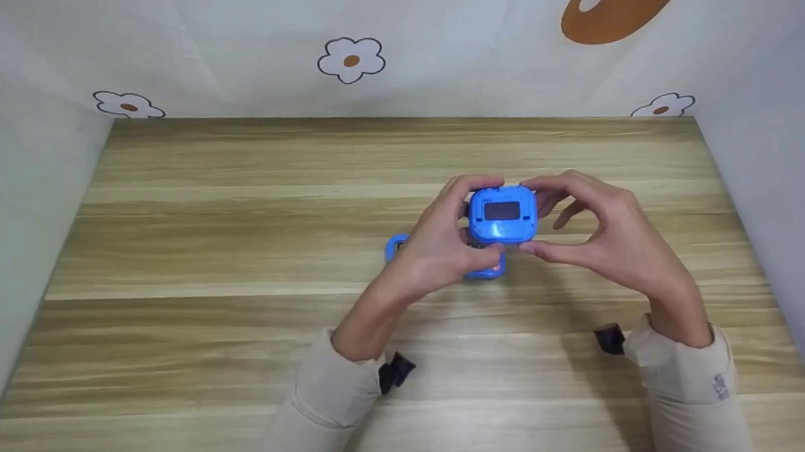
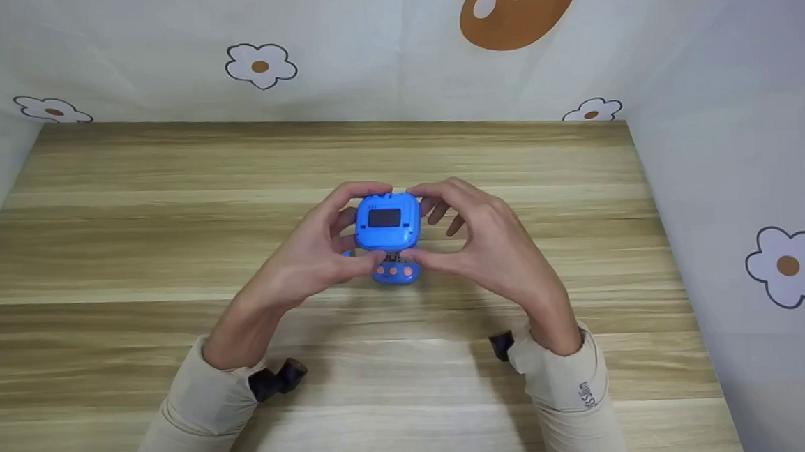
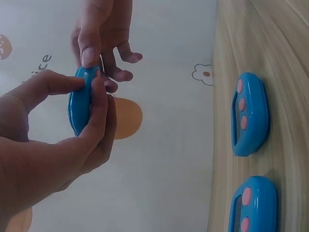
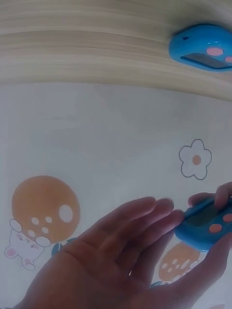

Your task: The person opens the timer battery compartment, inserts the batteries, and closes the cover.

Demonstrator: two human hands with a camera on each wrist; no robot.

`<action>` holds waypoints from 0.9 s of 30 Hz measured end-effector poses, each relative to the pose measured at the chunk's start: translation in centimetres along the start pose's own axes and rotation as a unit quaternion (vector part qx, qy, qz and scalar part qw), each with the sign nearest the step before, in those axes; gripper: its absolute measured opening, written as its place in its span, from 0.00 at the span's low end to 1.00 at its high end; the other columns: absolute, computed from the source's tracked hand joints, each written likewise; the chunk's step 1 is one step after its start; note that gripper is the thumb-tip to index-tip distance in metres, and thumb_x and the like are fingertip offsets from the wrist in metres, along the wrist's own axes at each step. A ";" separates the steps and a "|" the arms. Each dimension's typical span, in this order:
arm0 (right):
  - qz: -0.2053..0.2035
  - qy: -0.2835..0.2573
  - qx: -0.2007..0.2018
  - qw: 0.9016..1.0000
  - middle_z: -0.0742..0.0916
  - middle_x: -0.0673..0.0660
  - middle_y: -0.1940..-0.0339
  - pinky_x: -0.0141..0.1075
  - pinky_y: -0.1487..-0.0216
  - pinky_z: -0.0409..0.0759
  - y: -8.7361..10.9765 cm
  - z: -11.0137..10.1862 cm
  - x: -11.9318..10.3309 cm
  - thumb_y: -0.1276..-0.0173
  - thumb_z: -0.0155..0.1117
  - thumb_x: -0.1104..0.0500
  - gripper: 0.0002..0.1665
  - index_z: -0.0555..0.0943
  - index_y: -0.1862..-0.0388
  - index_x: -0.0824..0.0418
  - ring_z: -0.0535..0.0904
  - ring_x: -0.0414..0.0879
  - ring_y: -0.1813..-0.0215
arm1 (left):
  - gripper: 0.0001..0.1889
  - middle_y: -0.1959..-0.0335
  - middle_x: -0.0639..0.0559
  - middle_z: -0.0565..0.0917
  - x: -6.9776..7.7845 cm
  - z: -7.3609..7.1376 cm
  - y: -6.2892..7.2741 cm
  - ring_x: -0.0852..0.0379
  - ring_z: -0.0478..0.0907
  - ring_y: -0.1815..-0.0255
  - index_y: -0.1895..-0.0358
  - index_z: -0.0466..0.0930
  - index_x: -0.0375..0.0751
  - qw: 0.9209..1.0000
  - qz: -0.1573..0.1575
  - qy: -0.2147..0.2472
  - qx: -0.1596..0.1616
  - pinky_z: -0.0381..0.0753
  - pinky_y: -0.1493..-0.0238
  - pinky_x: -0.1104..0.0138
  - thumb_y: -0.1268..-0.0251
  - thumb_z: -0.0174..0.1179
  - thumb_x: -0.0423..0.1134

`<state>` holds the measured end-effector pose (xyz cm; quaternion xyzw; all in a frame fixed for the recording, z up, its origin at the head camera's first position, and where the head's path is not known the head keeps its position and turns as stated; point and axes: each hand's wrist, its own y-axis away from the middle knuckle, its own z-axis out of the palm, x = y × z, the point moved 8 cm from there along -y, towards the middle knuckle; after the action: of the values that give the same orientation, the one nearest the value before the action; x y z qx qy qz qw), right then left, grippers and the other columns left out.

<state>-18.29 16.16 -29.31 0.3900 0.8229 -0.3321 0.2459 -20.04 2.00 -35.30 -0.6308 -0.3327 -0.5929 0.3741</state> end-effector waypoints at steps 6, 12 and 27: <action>-0.028 -0.027 0.037 0.999 0.81 0.60 0.62 0.33 0.63 0.81 -0.3 0.1 -1.3 0.57 0.81 0.73 0.36 0.80 0.45 0.69 0.77 0.49 0.58 | 0.35 0.38 0.50 0.66 0.3 0.0 0.0 0.52 0.69 0.41 0.35 0.68 0.42 0.995 0.037 -0.092 0.013 0.79 0.47 0.66 0.49 0.70 0.28; -0.027 -0.038 0.014 0.999 0.77 0.64 0.55 0.36 0.59 0.79 -0.4 0.7 -1.1 0.55 0.80 0.74 0.40 0.77 0.39 0.68 0.75 0.47 0.55 | 0.36 0.43 0.52 0.68 0.1 0.0 -0.1 0.54 0.72 0.45 0.35 0.67 0.40 0.997 0.039 -0.072 0.008 0.78 0.45 0.66 0.50 0.73 0.32; -0.021 0.023 -0.015 0.999 0.79 0.59 0.42 0.30 0.55 0.79 -0.1 0.8 0.3 0.54 0.82 0.68 0.43 0.74 0.37 0.66 0.75 0.49 0.44 | 0.37 0.38 0.47 0.66 -0.1 0.3 -0.3 0.50 0.78 0.46 0.35 0.59 0.39 0.993 0.040 0.104 -0.025 0.82 0.49 0.58 0.46 0.67 0.20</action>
<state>-18.40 15.63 -29.97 0.3760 0.8416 -0.3155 0.2254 -20.17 2.44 -35.36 -0.5874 -0.2521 -0.6480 0.4141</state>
